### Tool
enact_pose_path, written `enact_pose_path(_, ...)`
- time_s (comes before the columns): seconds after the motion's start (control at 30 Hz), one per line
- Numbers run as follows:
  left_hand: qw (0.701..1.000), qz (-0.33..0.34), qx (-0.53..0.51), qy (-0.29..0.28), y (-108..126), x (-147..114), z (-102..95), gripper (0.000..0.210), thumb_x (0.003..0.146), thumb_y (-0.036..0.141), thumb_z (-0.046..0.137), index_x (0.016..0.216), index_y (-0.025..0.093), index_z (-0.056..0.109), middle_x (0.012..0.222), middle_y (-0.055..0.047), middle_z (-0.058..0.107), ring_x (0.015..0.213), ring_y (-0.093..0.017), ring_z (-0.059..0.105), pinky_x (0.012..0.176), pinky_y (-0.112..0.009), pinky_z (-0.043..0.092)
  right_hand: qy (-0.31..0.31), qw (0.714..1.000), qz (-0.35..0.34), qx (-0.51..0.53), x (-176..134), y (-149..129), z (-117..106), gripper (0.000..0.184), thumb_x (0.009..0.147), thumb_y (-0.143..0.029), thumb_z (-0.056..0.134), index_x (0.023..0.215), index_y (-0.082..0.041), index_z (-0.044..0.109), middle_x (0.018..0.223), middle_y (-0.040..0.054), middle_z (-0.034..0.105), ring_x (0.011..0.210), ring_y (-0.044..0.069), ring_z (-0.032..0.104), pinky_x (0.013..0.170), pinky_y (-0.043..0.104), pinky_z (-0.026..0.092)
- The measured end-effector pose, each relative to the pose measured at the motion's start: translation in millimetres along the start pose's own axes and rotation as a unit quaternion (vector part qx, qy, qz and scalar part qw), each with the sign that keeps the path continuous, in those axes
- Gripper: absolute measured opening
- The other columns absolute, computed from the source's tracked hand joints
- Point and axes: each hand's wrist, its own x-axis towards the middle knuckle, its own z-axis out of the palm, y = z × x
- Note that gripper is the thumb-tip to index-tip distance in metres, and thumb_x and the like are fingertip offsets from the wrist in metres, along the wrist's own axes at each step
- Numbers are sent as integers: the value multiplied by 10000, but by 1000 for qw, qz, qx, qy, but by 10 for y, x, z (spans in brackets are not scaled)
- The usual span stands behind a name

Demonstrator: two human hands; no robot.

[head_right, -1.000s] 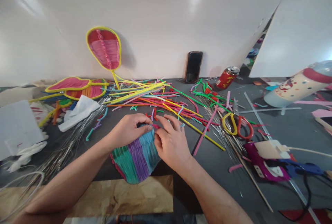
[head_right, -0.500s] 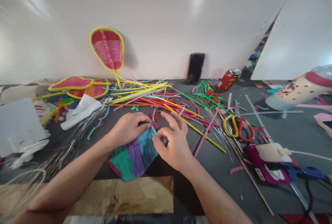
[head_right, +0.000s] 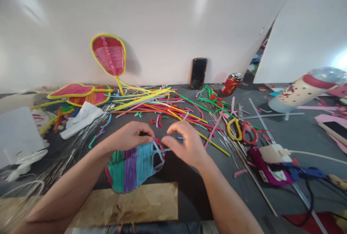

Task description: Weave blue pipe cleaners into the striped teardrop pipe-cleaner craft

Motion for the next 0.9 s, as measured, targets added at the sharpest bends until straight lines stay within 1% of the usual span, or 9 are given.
enact_pose_path(0.1,1000,0,16,6,-20,5,3,178,758,248,565,806,205,731,790,3,723,726,-152,621,668,-215,410,-99,976,-65,-184,-48,-89,104,220,765,-387,697,834,-194,617,753,30,677,762,201,582,737,344,364)
enact_pose_path(0.17,1000,2,21,-3,-24,9,15,179,764,248,565,814,208,732,804,2,726,743,-154,626,682,-215,412,-93,959,-88,-253,-72,-97,163,100,838,-295,630,830,-195,632,726,24,684,741,188,577,730,341,329)
enact_pose_path(0.3,999,17,23,-33,-11,17,60,172,775,236,579,849,196,729,828,-7,724,761,-155,632,692,-218,413,-68,959,-106,-255,-57,-32,173,155,901,-214,531,801,-204,650,719,24,689,754,178,570,731,331,317)
enact_pose_path(0.4,996,68,21,-49,12,10,71,146,790,222,593,849,197,724,832,-7,717,773,-147,633,715,-217,409,-81,983,-38,-162,-18,23,134,127,876,-205,555,794,-202,652,752,21,683,758,172,568,730,315,344)
enact_pose_path(0.5,989,140,19,-43,61,-25,32,133,822,235,591,859,204,715,801,-2,704,749,-130,623,734,-222,400,-149,982,109,36,5,81,115,136,863,-259,559,771,-191,632,713,0,637,683,139,549,658,269,383)
enact_pose_path(0.6,983,182,25,-14,139,-97,-30,108,838,210,591,849,205,699,767,14,690,731,-114,608,840,-259,364,-224,911,221,267,-5,132,139,236,829,-385,597,724,-174,595,606,-29,565,570,105,498,567,234,374)
enact_pose_path(0.7,975,208,65,35,235,-199,-83,123,851,160,574,828,210,684,782,25,678,752,-103,597,975,-328,266,-237,842,269,403,-48,135,195,291,757,-434,684,715,-160,596,596,-24,567,554,97,493,562,230,375)
enact_pose_path(0.8,956,248,128,88,332,-292,-118,198,874,127,520,842,242,678,835,20,669,850,-123,586,1017,-377,209,-208,814,272,470,-102,82,244,281,710,-409,744,717,-153,626,623,-10,590,571,96,499,584,235,388)
enact_pose_path(0.9,927,274,180,183,400,-327,-108,230,865,129,524,865,296,683,939,3,665,1033,-182,532,1019,-416,203,-153,807,245,515,-139,17,277,243,683,-382,773,722,-172,658,624,-23,574,561,87,481,568,230,390)
